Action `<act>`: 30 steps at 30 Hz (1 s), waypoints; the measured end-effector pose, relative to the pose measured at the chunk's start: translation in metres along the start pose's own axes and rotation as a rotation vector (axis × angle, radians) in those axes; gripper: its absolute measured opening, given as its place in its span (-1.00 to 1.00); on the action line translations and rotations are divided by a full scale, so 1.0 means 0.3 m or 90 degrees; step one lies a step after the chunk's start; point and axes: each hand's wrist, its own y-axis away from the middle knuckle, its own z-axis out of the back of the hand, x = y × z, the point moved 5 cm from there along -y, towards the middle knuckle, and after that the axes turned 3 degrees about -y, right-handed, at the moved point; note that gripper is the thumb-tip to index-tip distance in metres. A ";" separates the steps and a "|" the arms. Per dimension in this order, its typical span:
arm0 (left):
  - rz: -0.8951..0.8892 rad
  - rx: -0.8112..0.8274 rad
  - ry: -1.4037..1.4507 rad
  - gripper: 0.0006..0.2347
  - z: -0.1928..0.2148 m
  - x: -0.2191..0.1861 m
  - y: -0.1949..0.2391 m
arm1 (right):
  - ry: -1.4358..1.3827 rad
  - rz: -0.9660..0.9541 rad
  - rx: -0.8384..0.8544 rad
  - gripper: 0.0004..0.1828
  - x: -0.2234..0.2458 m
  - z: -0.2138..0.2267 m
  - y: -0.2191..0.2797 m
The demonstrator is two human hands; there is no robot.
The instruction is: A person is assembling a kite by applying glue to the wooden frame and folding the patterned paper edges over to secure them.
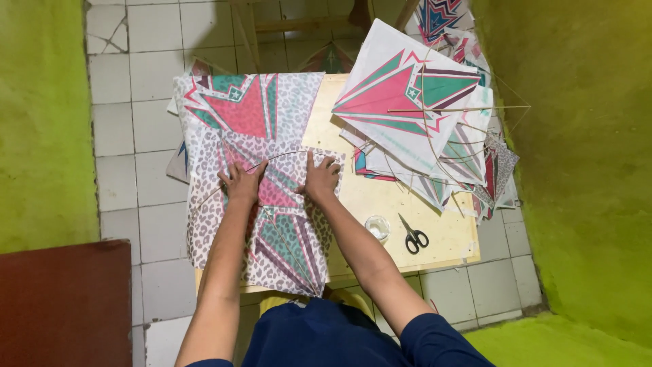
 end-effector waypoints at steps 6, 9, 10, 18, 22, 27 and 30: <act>-0.019 -0.008 -0.005 0.02 -0.082 0.028 -0.093 | -0.019 -0.012 -0.007 0.36 0.011 0.020 0.022; -0.022 -0.004 -0.004 0.03 -0.033 0.016 -0.033 | -0.032 -0.018 -0.001 0.37 0.017 0.015 0.032; -0.021 -0.007 -0.005 0.03 -0.029 0.013 -0.048 | -0.033 -0.017 -0.004 0.37 0.022 0.020 0.016; -0.034 0.006 0.009 0.12 -0.047 0.003 -0.052 | -0.067 -0.059 -0.016 0.39 0.022 0.010 0.012; -0.052 0.001 0.000 0.11 -0.043 0.003 -0.038 | -0.081 -0.061 -0.011 0.38 0.032 0.024 0.039; -0.062 0.005 0.003 0.16 -0.043 0.002 -0.029 | -0.084 -0.070 -0.033 0.36 0.042 0.029 0.059; -0.062 0.010 -0.008 0.10 0.018 -0.003 0.023 | -0.096 -0.071 -0.033 0.31 0.038 0.028 0.053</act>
